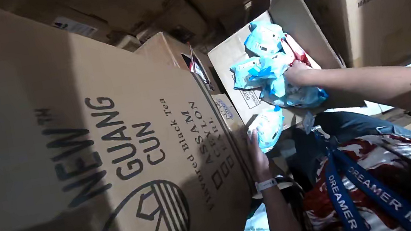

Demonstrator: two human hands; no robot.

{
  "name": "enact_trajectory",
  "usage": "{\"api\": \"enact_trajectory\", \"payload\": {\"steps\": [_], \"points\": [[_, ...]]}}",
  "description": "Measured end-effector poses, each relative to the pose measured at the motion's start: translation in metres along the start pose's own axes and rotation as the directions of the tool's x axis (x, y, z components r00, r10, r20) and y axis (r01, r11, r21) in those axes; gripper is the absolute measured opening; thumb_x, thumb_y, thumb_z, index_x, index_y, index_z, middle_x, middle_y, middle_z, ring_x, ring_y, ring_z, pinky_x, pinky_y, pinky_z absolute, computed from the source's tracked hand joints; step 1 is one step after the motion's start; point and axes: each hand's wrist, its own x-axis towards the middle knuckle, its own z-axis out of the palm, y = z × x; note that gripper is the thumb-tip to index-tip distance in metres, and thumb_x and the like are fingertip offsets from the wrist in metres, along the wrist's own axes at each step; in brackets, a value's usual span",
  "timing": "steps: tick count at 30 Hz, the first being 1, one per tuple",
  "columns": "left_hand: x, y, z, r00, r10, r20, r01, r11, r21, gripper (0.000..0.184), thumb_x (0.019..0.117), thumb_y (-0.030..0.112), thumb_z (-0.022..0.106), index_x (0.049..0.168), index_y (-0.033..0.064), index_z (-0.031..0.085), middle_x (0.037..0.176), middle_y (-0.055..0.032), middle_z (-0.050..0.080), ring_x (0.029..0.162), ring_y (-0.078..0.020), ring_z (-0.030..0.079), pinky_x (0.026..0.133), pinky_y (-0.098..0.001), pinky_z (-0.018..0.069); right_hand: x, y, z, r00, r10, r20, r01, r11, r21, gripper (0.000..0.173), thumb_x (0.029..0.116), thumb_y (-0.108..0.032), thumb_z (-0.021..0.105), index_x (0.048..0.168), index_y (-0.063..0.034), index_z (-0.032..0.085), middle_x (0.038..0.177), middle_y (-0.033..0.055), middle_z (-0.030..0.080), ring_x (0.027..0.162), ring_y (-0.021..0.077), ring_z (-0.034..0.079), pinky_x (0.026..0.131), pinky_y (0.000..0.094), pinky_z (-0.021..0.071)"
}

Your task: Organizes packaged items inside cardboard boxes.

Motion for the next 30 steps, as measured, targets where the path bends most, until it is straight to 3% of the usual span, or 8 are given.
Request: {"api": "enact_trajectory", "payload": {"steps": [2, 7, 12, 15, 17, 22, 26, 30], "points": [[-0.006, -0.001, 0.010, 1.000, 0.012, 0.003, -0.012, 0.998, -0.069, 0.047, 0.1104, 0.028, 0.040, 0.149, 0.0006, 0.043, 0.138, -0.0178, 0.058, 0.121, -0.0208, 0.061, 0.103, -0.0405, 0.0522, 0.006, -0.006, 0.000, 0.999, 0.035, -0.003, -0.035, 0.999, -0.022, 0.037, 0.0949, -0.009, 0.066, 0.122, 0.0159, 0.061, 0.131, 0.0371, 0.057, 0.129, 0.0580, 0.048, 0.099, 0.0725, 0.0417], [-0.019, -0.013, 0.034, 0.988, 0.034, -0.151, -0.060, 0.983, -0.173, 0.046, 0.1100, 0.026, 0.040, 0.146, -0.0025, 0.044, 0.132, -0.0186, 0.060, 0.115, -0.0182, 0.063, 0.100, -0.0370, 0.0532, 0.022, -0.004, -0.006, 0.995, 0.074, -0.068, -0.067, 0.993, 0.094, 0.047, 0.0927, -0.008, 0.069, 0.132, 0.0144, 0.055, 0.139, 0.0364, 0.053, 0.135, 0.0581, 0.043, 0.099, 0.0747, 0.0415], [-0.013, -0.023, 0.025, 0.968, 0.034, -0.250, -0.081, 0.980, -0.179, 0.047, 0.1093, 0.027, 0.041, 0.146, -0.0028, 0.044, 0.132, -0.0183, 0.061, 0.113, -0.0185, 0.064, 0.098, -0.0366, 0.0545, 0.043, -0.005, -0.030, 0.999, 0.033, 0.024, -0.033, 0.999, 0.031, 0.045, 0.0905, -0.019, 0.075, 0.124, 0.0096, 0.064, 0.134, 0.0328, 0.058, 0.130, 0.0526, 0.051, 0.103, 0.0735, 0.0379], [-0.011, -0.022, 0.023, 0.964, 0.112, -0.243, -0.156, 0.973, -0.168, 0.045, 0.1094, 0.027, 0.039, 0.141, -0.0034, 0.049, 0.128, -0.0168, 0.062, 0.113, -0.0170, 0.064, 0.098, -0.0368, 0.0544, 0.056, 0.000, -0.033, 0.999, 0.032, -0.009, -0.032, 0.996, 0.081, 0.042, 0.0911, -0.010, 0.072, 0.127, 0.0097, 0.062, 0.136, 0.0330, 0.057, 0.131, 0.0529, 0.051, 0.103, 0.0750, 0.0374], [-0.013, -0.018, 0.028, 0.968, 0.137, -0.210, -0.190, 0.949, -0.253, 0.043, 0.1105, 0.026, 0.035, 0.142, -0.0015, 0.048, 0.129, -0.0138, 0.061, 0.114, -0.0157, 0.062, 0.100, -0.0367, 0.0537, 0.058, 0.006, -0.034, 0.998, 0.042, -0.055, -0.034, 0.990, 0.139, 0.048, 0.0897, -0.006, 0.072, 0.134, 0.0078, 0.058, 0.140, 0.0329, 0.054, 0.132, 0.0547, 0.049, 0.101, 0.0756, 0.0387], [-0.020, -0.009, 0.033, 0.988, 0.111, -0.107, -0.146, 0.899, -0.413, 0.044, 0.1123, 0.035, 0.031, 0.145, 0.0086, 0.044, 0.129, -0.0089, 0.062, 0.115, -0.0157, 0.064, 0.096, -0.0383, 0.0566, 0.046, 0.028, 0.004, 0.958, -0.075, -0.278, 0.140, 0.965, 0.222, 0.063, 0.0869, -0.004, 0.074, 0.145, 0.0021, 0.050, 0.139, 0.0379, 0.052, 0.131, 0.0646, 0.042, 0.095, 0.0806, 0.0392], [-0.009, 0.006, 0.048, 0.982, 0.103, -0.156, -0.160, 0.894, -0.418, 0.046, 0.1125, 0.037, 0.027, 0.145, 0.0079, 0.043, 0.129, -0.0124, 0.061, 0.115, -0.0202, 0.063, 0.096, -0.0428, 0.0562, -0.007, 0.038, 0.033, 0.931, -0.092, -0.353, 0.155, 0.976, 0.154, 0.035, 0.0911, 0.004, 0.065, 0.126, 0.0088, 0.063, 0.124, 0.0380, 0.060, 0.127, 0.0590, 0.049, 0.099, 0.0703, 0.0442], [0.019, 0.010, 0.066, 0.975, 0.031, -0.219, -0.130, 0.879, -0.458, 0.058, 0.1113, 0.048, 0.016, 0.152, 0.0120, 0.034, 0.142, -0.0155, 0.051, 0.124, -0.0252, 0.056, 0.100, -0.0469, 0.0510, -0.041, 0.053, 0.041, 0.902, -0.047, -0.429, 0.142, 0.971, 0.192, 0.022, 0.0978, 0.001, 0.057, 0.116, 0.0062, 0.069, 0.116, 0.0318, 0.067, 0.125, 0.0529, 0.055, 0.098, 0.0649, 0.0475]]}}
